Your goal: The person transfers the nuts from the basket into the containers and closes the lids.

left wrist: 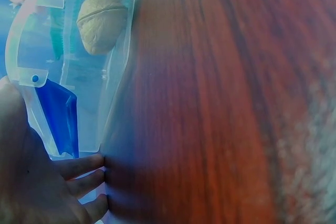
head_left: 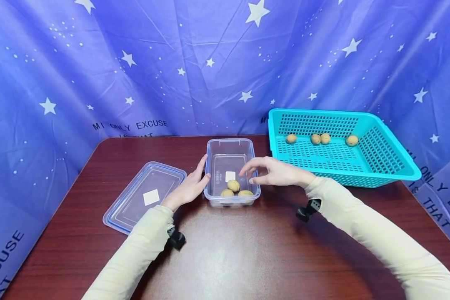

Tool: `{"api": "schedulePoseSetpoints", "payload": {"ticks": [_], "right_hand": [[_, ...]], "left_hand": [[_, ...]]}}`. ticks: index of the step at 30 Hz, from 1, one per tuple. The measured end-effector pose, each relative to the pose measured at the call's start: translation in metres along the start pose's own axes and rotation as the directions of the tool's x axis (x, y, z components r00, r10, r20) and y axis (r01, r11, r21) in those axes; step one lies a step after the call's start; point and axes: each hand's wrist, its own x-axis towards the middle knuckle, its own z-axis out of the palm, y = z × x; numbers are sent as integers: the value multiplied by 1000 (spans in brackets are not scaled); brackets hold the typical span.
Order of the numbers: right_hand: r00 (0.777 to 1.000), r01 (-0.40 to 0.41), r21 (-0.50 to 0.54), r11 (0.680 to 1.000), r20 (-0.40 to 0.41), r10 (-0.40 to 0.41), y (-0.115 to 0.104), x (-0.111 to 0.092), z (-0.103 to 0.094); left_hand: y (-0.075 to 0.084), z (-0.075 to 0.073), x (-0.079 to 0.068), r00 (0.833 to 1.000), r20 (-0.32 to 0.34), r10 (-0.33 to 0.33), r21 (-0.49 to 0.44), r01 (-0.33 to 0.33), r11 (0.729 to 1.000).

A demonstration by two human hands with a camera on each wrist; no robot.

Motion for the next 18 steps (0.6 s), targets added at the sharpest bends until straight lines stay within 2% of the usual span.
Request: {"api": "schedulePoseSetpoints", "payload": {"ticks": [9,18], "right_hand": [[999,40,-2,999,-35,-40,-8,-7,-9],[997,-19,3,1000,-74,19,-14,-14,-16]], "left_hand": [[3,-1,0,1000,8,-16,-8,16,1000],[1,0,0,1000,16,-27,-18,27,999]]}}
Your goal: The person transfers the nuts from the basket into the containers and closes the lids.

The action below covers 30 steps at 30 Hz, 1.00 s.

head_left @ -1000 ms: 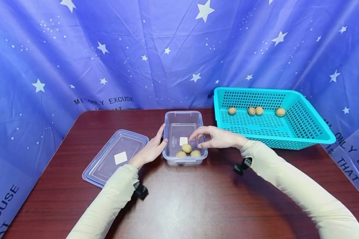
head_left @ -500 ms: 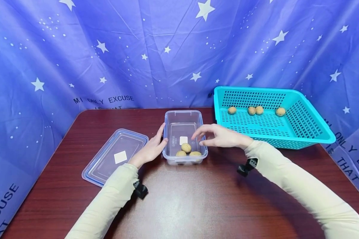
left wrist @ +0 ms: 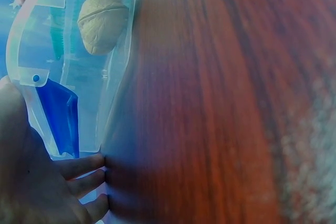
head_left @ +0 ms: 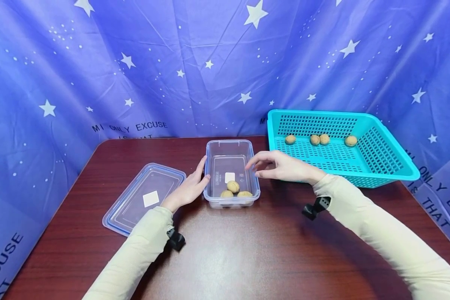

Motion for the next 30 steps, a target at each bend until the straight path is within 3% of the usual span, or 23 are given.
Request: {"api": "schedulePoseSetpoints", "payload": {"ticks": [7,30], "right_hand": [[997,-50,-32,998,-54,48,-1,-8,-6],[978,-174,-47,984,-123,167,4,-31,-36]], "left_hand": [[0,1,0,1000,-2,12,-2,-12,1000],[-1,0,0,1000,1,5,-11,-5,1000]]}}
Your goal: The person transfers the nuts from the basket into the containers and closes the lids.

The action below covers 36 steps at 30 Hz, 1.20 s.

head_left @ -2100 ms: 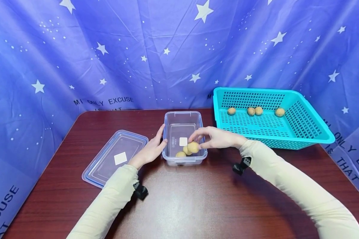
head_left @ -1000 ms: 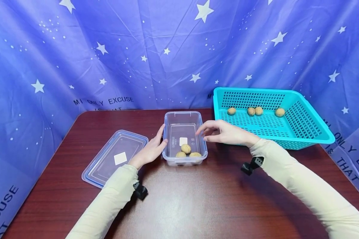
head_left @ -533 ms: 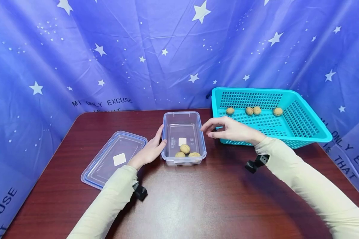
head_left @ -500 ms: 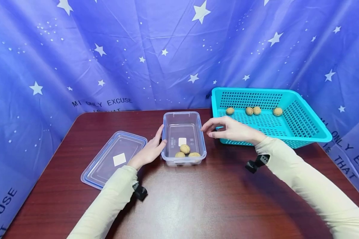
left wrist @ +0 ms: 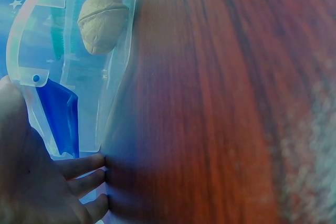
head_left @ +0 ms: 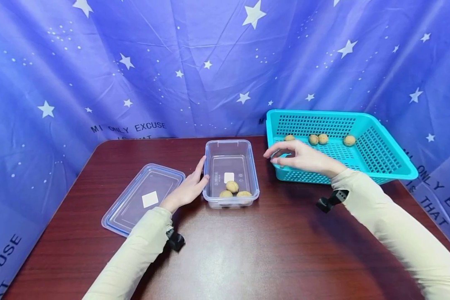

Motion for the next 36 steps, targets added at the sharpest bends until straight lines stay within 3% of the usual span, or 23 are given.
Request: {"api": "schedulePoseSetpoints", "payload": {"ticks": [9,21,27,36], "right_hand": [[998,-56,43,998,-10,56,10,-11,-15],[990,-103,-17,995,-96,101,22,-17,-37],[986,-112,21,994,-122,113,29,-17,-44],[982,-154,34,988,-110,157,35,-21,-61]], "left_hand": [[0,1,1,1000,14,-7,-10,8,1000],[-1,0,1,1000,5,6,-8,-6,1000],[-2,0,2,1000,6,10,-3,-10,1000],[-5,1,3,1000,2,5,-12,-5,1000]]}}
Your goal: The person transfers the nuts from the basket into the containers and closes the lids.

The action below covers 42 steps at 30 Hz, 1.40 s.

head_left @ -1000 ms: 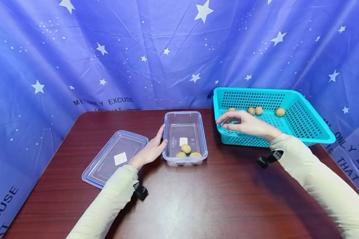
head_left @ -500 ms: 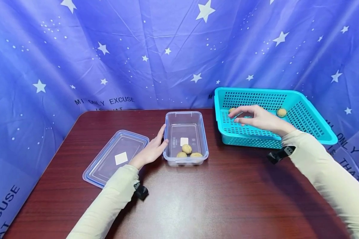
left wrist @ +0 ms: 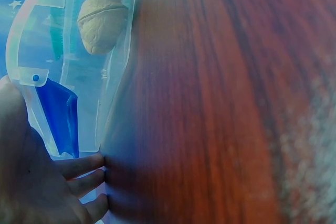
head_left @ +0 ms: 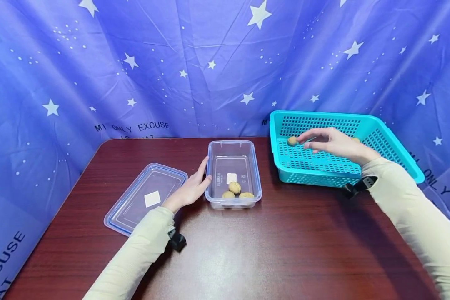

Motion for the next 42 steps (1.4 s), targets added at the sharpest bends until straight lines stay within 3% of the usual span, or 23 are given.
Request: {"api": "schedulePoseSetpoints", "payload": {"ticks": [4,10,19,42], "right_hand": [[1000,-26,-2,1000,13,26,-1,-1,-10],[999,-38,-18,999,-28,37,2,2,-24],[995,-88,-111,990,-56,82,12,7,-44],[983,-153,-88,984,-113,143,44,25,-58]], "left_hand": [[1,0,0,1000,1,-2,1,2,1000],[2,0,-1,1000,2,-11,1,11,1000],[0,1,1,1000,-2,-7,-5,7,1000],[1,0,0,1000,-9,16,-15,-16,1000]]}}
